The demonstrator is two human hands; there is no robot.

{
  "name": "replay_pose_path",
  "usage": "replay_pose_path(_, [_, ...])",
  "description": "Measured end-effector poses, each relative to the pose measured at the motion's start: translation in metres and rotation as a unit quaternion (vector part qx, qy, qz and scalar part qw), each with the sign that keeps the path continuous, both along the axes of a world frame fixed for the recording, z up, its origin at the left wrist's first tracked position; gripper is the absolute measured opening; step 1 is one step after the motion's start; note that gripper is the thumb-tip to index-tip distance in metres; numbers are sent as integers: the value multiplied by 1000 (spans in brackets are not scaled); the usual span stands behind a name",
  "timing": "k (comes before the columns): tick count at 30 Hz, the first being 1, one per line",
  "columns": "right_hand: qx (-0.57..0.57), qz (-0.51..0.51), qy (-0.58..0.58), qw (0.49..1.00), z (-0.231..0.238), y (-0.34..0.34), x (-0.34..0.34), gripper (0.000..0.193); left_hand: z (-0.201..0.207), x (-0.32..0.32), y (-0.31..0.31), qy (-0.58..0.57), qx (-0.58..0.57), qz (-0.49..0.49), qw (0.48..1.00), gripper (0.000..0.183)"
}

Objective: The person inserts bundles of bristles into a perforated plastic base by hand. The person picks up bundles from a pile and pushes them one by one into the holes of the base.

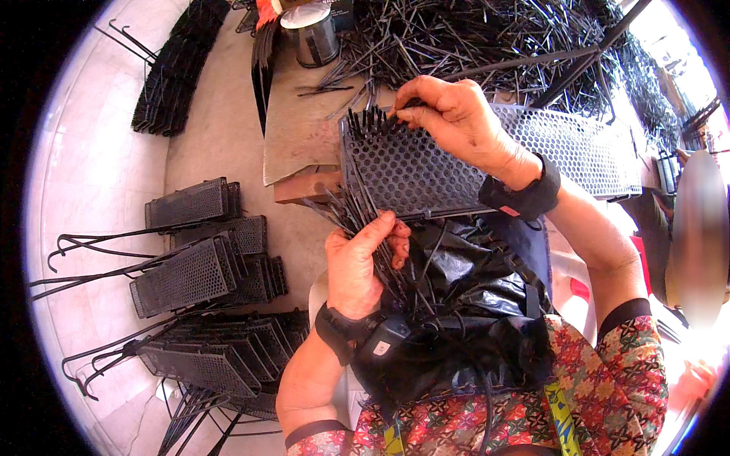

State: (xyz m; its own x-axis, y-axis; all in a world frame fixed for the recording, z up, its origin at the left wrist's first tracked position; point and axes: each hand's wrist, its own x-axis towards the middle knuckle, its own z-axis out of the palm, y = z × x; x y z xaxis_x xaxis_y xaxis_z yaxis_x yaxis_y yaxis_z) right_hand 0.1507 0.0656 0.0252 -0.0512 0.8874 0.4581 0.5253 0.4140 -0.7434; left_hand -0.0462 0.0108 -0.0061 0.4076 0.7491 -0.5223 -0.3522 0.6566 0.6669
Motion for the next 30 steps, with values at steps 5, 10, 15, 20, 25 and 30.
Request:
replay_pose_path(5, [48, -19, -92, 994, 1, 11, -10, 9, 1, 0, 0, -4, 0, 2, 1000, 17])
replay_pose_path(10, [95, 17, -160, 982, 4, 22, -15, 9, 3, 0, 1, 1, -6, 0, 1000, 18])
replay_pose_path(15, [82, 9, -179, 980, 6, 25, -18, 8, 5, 1, 0, 3, -3, 9, 1000, 17])
replay_pose_path(20, [91, -6, -180, 979, 4, 28, -17, 8, 4, 1, 1, 25, 12, -15, 1000, 17])
replay_pose_path(25, [124, -1, -146, 981, 0, 33, -19, 11, 2, -2, 2, 20, 16, -26, 999, 16])
replay_pose_path(30, [128, 22, -186, 974, 7, 33, -22, 18, 4, -1, 2, 3, 14, -22, 1000, 17])
